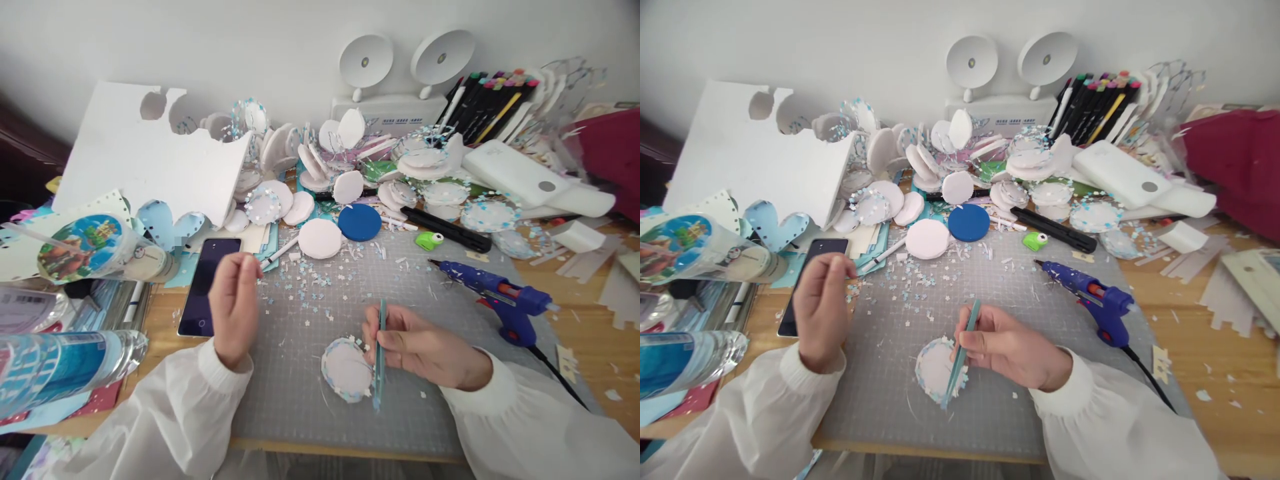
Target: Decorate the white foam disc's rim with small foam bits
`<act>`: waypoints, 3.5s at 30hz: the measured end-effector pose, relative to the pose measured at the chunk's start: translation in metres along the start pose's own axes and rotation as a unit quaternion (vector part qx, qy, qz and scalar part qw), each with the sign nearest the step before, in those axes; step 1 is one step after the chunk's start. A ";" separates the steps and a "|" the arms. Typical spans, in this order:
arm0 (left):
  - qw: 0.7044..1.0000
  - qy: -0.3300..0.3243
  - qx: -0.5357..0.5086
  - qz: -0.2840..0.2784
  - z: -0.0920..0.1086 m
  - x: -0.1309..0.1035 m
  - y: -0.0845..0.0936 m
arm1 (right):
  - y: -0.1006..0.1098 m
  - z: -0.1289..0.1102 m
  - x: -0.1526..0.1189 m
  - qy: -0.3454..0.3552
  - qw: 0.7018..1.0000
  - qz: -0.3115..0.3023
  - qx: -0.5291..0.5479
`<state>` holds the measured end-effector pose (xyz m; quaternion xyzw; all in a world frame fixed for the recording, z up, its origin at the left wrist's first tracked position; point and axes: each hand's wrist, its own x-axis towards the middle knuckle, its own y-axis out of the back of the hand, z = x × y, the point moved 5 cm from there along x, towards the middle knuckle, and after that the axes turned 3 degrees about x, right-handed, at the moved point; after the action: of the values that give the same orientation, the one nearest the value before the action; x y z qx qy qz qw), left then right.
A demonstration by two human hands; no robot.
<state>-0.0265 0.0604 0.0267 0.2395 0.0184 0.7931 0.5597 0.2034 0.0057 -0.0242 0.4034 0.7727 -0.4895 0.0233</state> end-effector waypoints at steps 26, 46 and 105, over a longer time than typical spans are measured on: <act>0.880 -0.210 0.088 -0.416 0.024 -0.055 -0.047 | 0.012 -0.010 0.007 0.149 0.976 0.154 0.041; 0.945 -0.043 -0.086 -0.314 0.016 -0.044 -0.043 | 0.003 -0.013 0.003 0.244 0.945 0.207 -0.064; 0.933 -0.088 -0.060 -0.343 0.016 -0.044 -0.047 | 0.010 -0.013 0.004 0.211 0.962 0.170 0.036</act>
<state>0.0322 0.0345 0.0114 0.2533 0.0030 0.5283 0.8104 0.2117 0.0199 -0.0268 0.6236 0.6619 -0.4096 -0.0724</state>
